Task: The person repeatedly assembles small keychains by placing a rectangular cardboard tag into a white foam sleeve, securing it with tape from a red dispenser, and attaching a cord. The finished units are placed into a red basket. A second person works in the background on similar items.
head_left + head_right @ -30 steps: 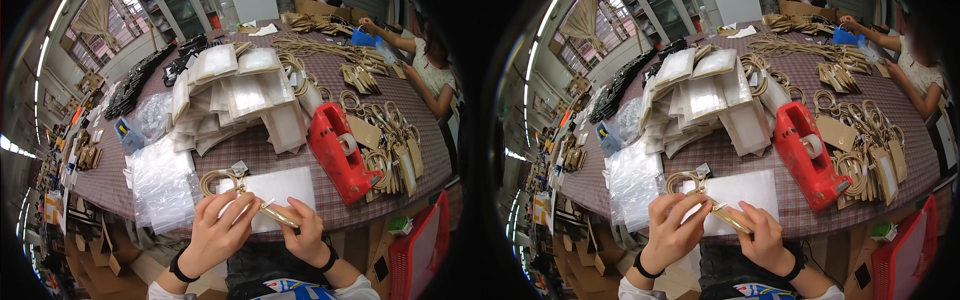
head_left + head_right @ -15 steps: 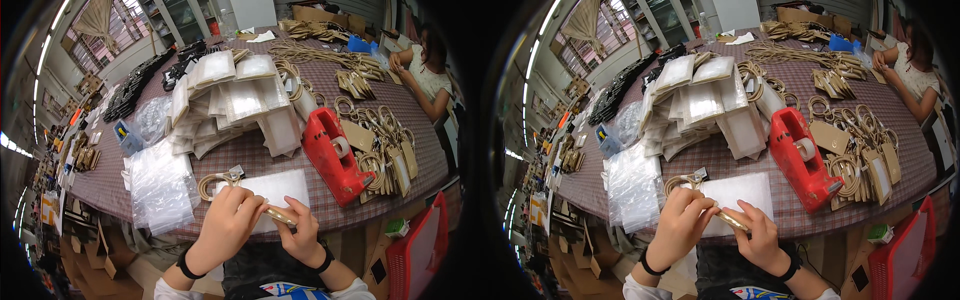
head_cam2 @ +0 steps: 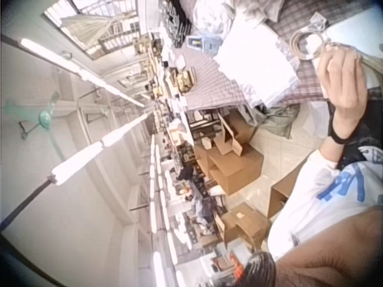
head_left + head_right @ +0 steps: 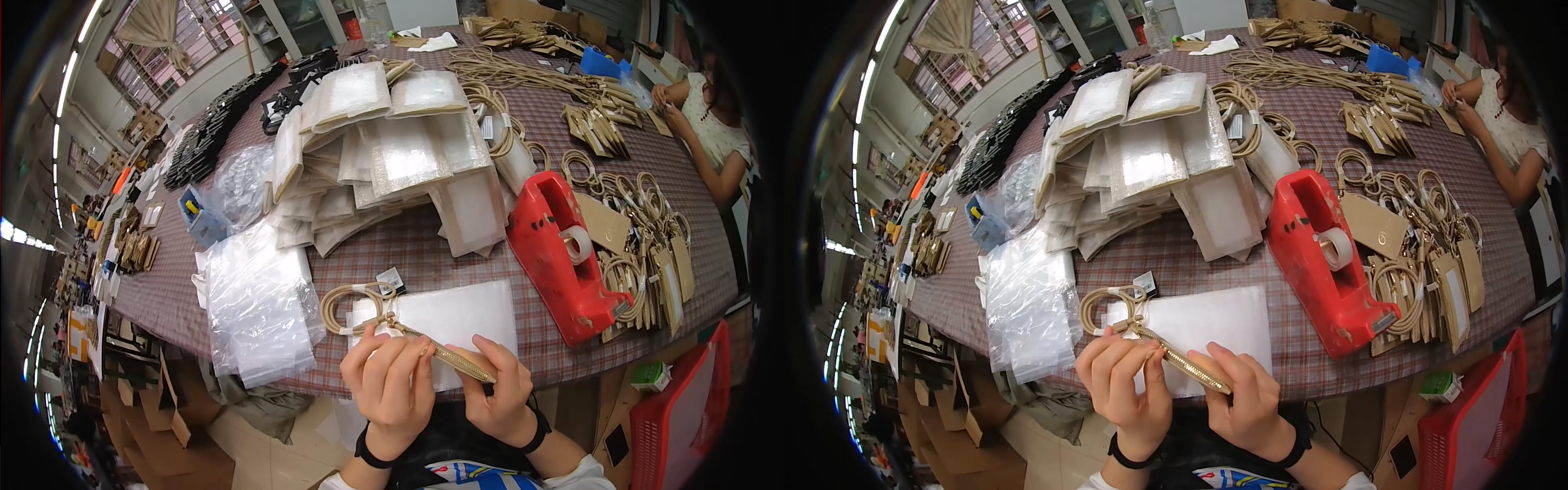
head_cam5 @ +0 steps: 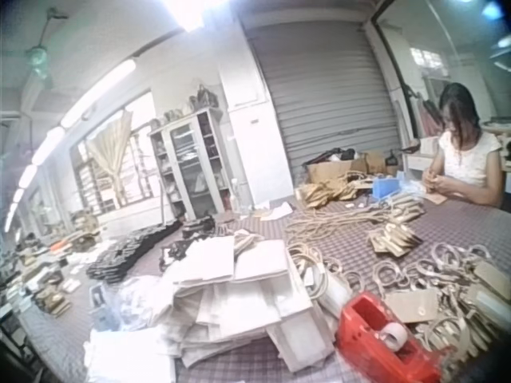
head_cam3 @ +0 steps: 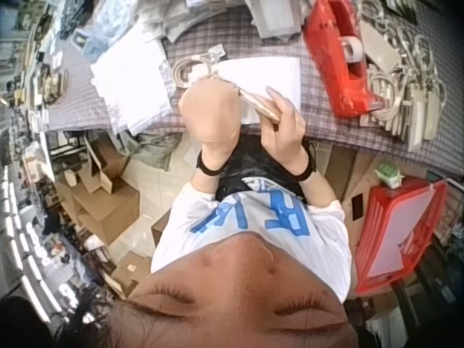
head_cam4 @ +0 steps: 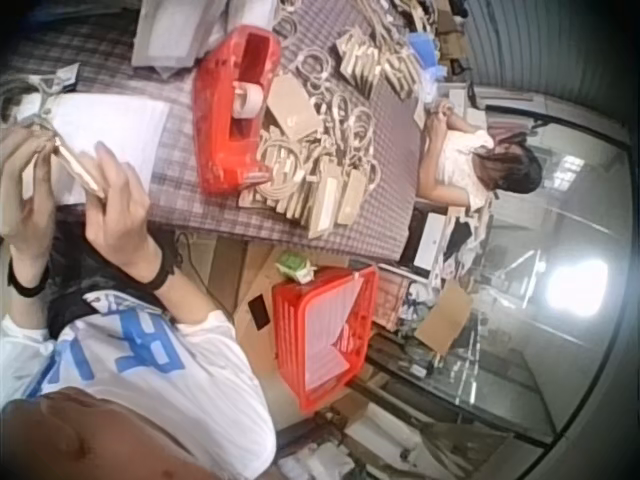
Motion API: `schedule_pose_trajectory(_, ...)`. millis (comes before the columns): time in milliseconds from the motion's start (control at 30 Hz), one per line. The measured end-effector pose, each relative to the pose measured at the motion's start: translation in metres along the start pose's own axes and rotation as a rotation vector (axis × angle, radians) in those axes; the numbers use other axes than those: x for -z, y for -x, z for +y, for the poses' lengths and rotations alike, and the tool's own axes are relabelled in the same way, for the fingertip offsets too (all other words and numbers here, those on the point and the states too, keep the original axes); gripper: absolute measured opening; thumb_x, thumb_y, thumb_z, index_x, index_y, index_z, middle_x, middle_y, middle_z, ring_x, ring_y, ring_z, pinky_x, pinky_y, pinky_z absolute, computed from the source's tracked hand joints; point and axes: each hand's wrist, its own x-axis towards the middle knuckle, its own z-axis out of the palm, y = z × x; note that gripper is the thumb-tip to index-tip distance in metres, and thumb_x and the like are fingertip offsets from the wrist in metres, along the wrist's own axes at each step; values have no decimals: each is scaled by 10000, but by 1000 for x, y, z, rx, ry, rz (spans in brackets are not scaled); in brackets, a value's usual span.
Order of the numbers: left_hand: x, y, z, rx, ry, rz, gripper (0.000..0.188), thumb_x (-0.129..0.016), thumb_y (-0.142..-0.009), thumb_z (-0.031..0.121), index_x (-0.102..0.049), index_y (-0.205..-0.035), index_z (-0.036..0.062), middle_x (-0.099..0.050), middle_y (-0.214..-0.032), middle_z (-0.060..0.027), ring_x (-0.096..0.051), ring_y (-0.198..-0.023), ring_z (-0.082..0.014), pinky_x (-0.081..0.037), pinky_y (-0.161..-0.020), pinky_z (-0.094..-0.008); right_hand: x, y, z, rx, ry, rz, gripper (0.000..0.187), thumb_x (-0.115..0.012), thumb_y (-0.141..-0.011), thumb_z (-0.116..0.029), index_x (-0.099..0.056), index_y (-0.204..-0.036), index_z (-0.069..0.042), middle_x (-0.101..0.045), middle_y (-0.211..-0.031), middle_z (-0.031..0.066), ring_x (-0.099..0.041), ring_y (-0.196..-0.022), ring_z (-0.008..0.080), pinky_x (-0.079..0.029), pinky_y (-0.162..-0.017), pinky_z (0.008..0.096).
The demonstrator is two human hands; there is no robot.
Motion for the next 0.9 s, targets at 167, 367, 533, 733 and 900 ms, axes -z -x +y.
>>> schedule_pose_trajectory(167, 12, -3, -8, -85, -57, -159, 294, -815, -808, 69, -793, -1099, 110, -739, -1087, -22, -599, -1099, -272, -449, -1106, -510, -3, -2, 3, 30, -52, 53, 549, -752, -819, 131, -536, -1321, 82, -778, -1069, 187, -655, -670, 262, -546, -600, 343)
schedule_pose_trajectory(367, 14, -4, -7, -96, -141, -181, 265, -800, -815, 77, -778, -1074, 129, -749, -1119, 0, -584, -1107, -259, -403, -1121, -490, 0, 1, 3, -1, 8, -13, 567, -780, -857, 83, -477, -1336, 69, -802, -1030, 187, -770, -789, 296, -589, -726, 353)
schedule_pose_trajectory(533, 15, -4, -8, -93, -146, -194, 258, -806, -805, 111, -800, -1059, 152, -763, -1118, 31, -565, -1045, -214, -371, -1124, -465, 1, 1, 3, 8, 29, -12, 570, -781, -855, 86, -475, -1335, 69, -803, -1022, 184, -781, -811, 298, -595, -721, 353)
schedule_pose_trajectory(733, 28, -9, -8, -140, -248, -233, 181, -825, -812, 194, -800, -990, 171, -756, -1037, 49, -543, -1001, -184, -354, -1093, -484, -2, 4, 3, 49, 49, -15, 572, -750, -831, 120, -474, -1330, 74, -796, -1032, 196, -731, -736, 305, -571, -656, 360)
schedule_pose_trajectory(900, 24, -5, -9, -87, -312, -13, 123, -801, -822, 98, -756, -927, 142, -655, -970, -6, -529, -1056, -295, -377, -1060, -473, -3, 10, 6, 127, 61, 7, 599, -704, -787, 161, -473, -1333, 78, -786, -1063, 211, -634, -661, 295, -519, -595, 372)
